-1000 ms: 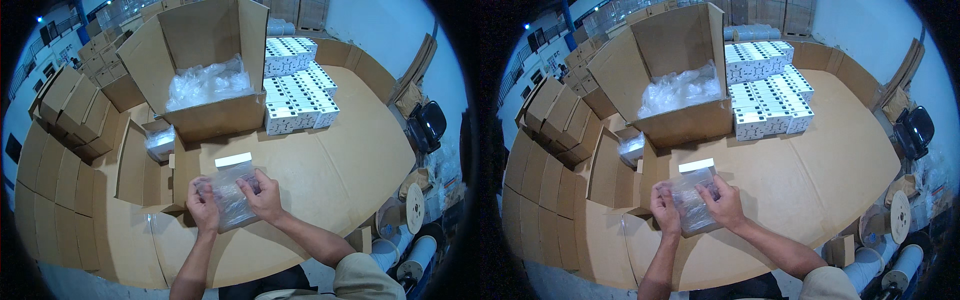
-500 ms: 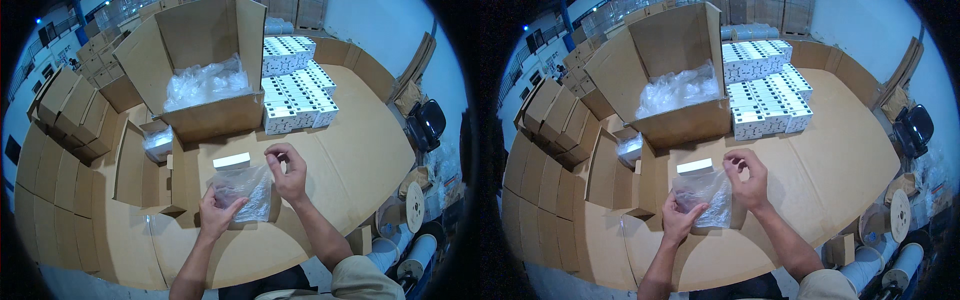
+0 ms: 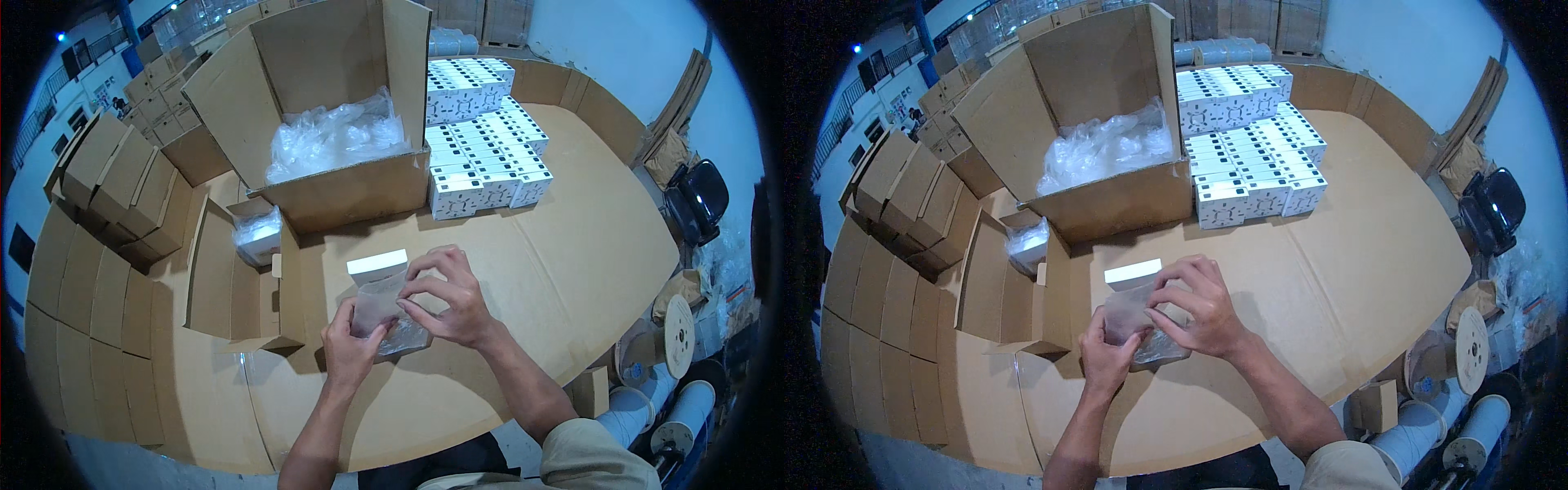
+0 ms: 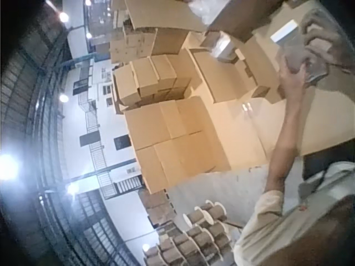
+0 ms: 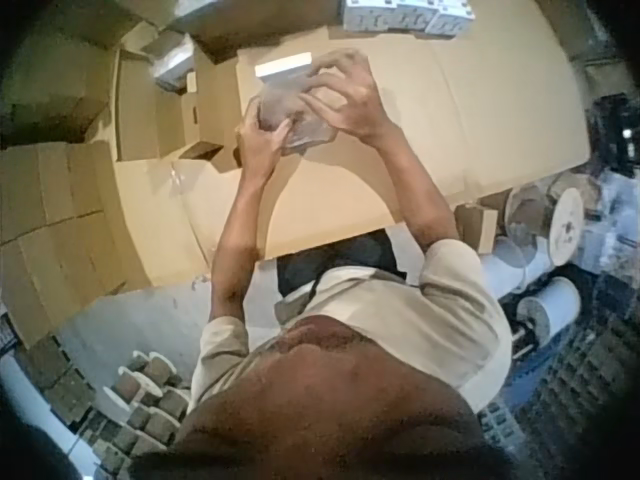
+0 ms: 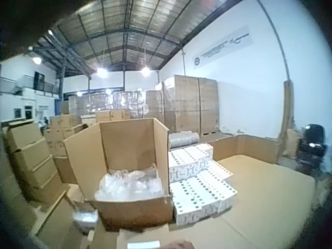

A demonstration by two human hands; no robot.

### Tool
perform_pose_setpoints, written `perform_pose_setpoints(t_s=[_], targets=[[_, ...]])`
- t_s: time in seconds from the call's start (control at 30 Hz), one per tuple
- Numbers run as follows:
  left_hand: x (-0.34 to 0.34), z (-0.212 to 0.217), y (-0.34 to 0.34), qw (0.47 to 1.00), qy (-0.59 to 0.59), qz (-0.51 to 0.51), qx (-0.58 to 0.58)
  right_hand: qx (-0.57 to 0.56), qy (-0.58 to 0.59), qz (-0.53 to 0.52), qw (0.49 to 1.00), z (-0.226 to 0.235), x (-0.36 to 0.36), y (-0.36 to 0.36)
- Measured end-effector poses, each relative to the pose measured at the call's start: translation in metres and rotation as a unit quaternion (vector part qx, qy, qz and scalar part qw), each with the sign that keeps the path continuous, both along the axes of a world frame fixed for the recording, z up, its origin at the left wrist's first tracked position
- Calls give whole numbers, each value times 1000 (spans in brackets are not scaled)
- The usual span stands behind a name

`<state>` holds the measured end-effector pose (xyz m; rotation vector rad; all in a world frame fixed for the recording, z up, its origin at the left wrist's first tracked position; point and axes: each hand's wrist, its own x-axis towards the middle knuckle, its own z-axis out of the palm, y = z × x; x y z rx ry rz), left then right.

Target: Packing small white boxes into plastic bags and placing them into a larger cardboard box.

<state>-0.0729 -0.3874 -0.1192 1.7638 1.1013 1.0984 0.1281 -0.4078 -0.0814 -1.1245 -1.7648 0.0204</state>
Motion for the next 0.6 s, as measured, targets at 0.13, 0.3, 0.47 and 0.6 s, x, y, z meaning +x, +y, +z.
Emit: perform_pose_setpoints(t_s=[0.13,0.3,0.47,0.6], targets=[[0,2,1,1000,17,7,-25,-10,-32,44,998,1,-2,-4],[-1,4,-1,999,26,-16,-41,-36,-47,72,996,1,-4,-6],[0,0,0,997,29,-51,-43,-22,-51,84,995,-6,-3,-2],[2,9,-1,993,46,-71,-84,-28,-67,97,993,-11,0,-3]])
